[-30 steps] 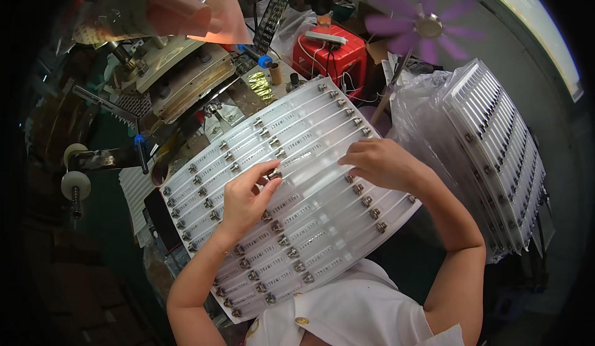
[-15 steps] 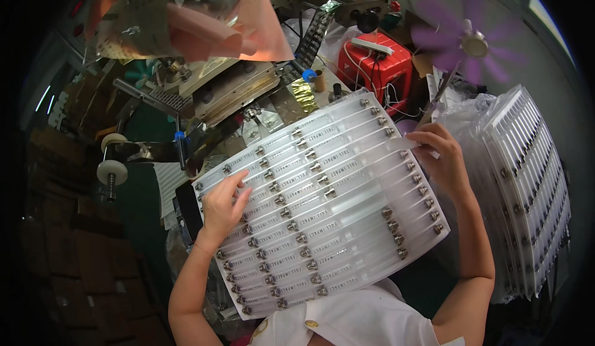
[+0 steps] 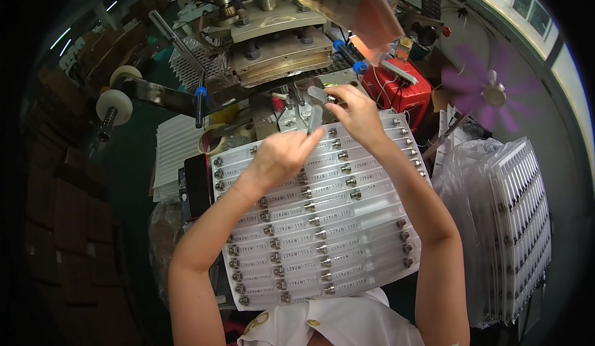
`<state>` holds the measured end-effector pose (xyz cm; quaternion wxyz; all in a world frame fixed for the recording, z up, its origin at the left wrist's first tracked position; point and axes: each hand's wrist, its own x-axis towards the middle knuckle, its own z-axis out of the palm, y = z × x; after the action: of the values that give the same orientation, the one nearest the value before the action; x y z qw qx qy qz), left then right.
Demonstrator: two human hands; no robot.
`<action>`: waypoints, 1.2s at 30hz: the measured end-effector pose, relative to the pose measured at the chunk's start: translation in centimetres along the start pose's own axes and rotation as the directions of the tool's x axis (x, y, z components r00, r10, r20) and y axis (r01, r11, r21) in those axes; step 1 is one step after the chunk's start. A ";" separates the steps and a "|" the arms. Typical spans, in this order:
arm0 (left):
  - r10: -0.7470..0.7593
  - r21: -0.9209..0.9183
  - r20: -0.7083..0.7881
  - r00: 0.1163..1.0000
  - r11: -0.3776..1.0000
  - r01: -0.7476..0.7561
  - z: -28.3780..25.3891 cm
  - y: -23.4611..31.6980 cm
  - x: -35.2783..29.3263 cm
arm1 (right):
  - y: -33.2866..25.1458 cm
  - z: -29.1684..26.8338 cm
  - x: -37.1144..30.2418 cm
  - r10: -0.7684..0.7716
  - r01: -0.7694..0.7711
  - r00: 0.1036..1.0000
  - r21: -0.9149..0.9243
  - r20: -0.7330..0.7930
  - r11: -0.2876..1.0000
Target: Manually placing small electronic components into a clear plastic tray and using a heat press machine.
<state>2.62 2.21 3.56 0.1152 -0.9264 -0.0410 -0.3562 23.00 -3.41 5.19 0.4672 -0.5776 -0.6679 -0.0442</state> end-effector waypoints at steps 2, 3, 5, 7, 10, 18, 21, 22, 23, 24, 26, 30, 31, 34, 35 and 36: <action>-0.025 -0.100 0.017 1.000 0.995 0.027 -2.4 2.8 -2.4 | -0.4 2.6 0.4 -0.051 0.055 0.997 -0.073 0.053 0.996; -0.043 -0.150 0.037 0.998 0.987 0.048 -3.5 3.6 -3.6 | -0.5 3.7 0.5 -0.098 0.107 0.992 -0.110 0.085 0.988; -0.064 -0.156 0.065 0.996 0.985 0.074 -5.3 4.6 -5.8 | -0.5 5.5 1.0 -0.123 0.144 0.982 -0.152 0.140 0.978; -0.084 -0.185 0.101 0.991 0.978 0.102 -5.9 4.9 -7.1 | -0.3 6.6 1.6 -0.112 0.149 0.979 -0.228 0.168 0.962; -0.129 -0.215 0.112 0.985 0.965 0.151 -5.8 5.1 -8.1 | 0.7 7.2 2.4 0.111 -0.074 0.969 -0.169 0.223 0.983; -0.188 -0.288 0.066 0.980 0.937 0.199 -5.5 4.9 -8.3 | 2.3 6.9 3.3 0.207 -0.175 0.885 -0.113 0.418 0.978; -0.191 -0.310 0.073 0.979 0.929 0.204 -5.7 4.8 -8.2 | 1.8 6.7 3.4 0.204 -0.169 0.886 -0.119 0.417 0.978; -0.199 -0.312 0.069 0.977 0.926 0.211 -5.8 4.8 -8.2 | 1.6 6.7 3.4 0.207 -0.171 0.886 -0.121 0.415 0.978; -0.214 -0.317 0.073 0.974 0.921 0.226 -5.8 4.8 -8.2 | 1.5 6.7 3.3 0.271 -0.234 0.876 -0.141 0.399 0.962; -0.210 -0.314 0.065 0.975 0.924 0.220 -5.7 4.7 -8.2 | 1.3 6.7 3.3 0.317 -0.280 0.866 -0.149 0.387 0.948; -0.207 -0.307 0.079 0.975 0.926 0.221 -5.8 4.8 -8.2 | 1.4 6.6 3.4 0.299 -0.268 0.867 -0.133 0.399 0.954; -0.209 -0.313 0.077 0.975 0.923 0.222 -5.8 4.9 -8.2 | 2.1 7.0 3.4 0.171 -0.146 0.903 -0.092 0.394 0.985; -0.214 -0.316 0.068 0.974 0.922 0.225 -5.8 4.9 -8.2 | 2.3 7.0 3.4 0.147 -0.106 0.913 -0.128 0.381 0.986; -0.220 -0.316 0.067 0.973 0.920 0.230 -5.8 4.9 -8.3 | 2.5 6.9 3.3 0.173 -0.148 0.898 -0.093 0.405 0.985; -0.214 -0.315 0.075 0.974 0.922 0.226 -5.9 4.9 -8.4 | 2.5 6.9 3.4 0.172 -0.148 0.896 -0.090 0.409 0.985; -0.218 -0.314 0.076 0.973 0.921 0.231 -5.9 4.9 -8.4 | 2.4 6.8 3.4 0.168 -0.150 0.893 -0.077 0.417 0.986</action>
<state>-6.66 -3.93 1.27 -0.0793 -0.9288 -0.0905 -0.3504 21.40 3.96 2.54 0.3013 -0.6361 -0.7025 0.1058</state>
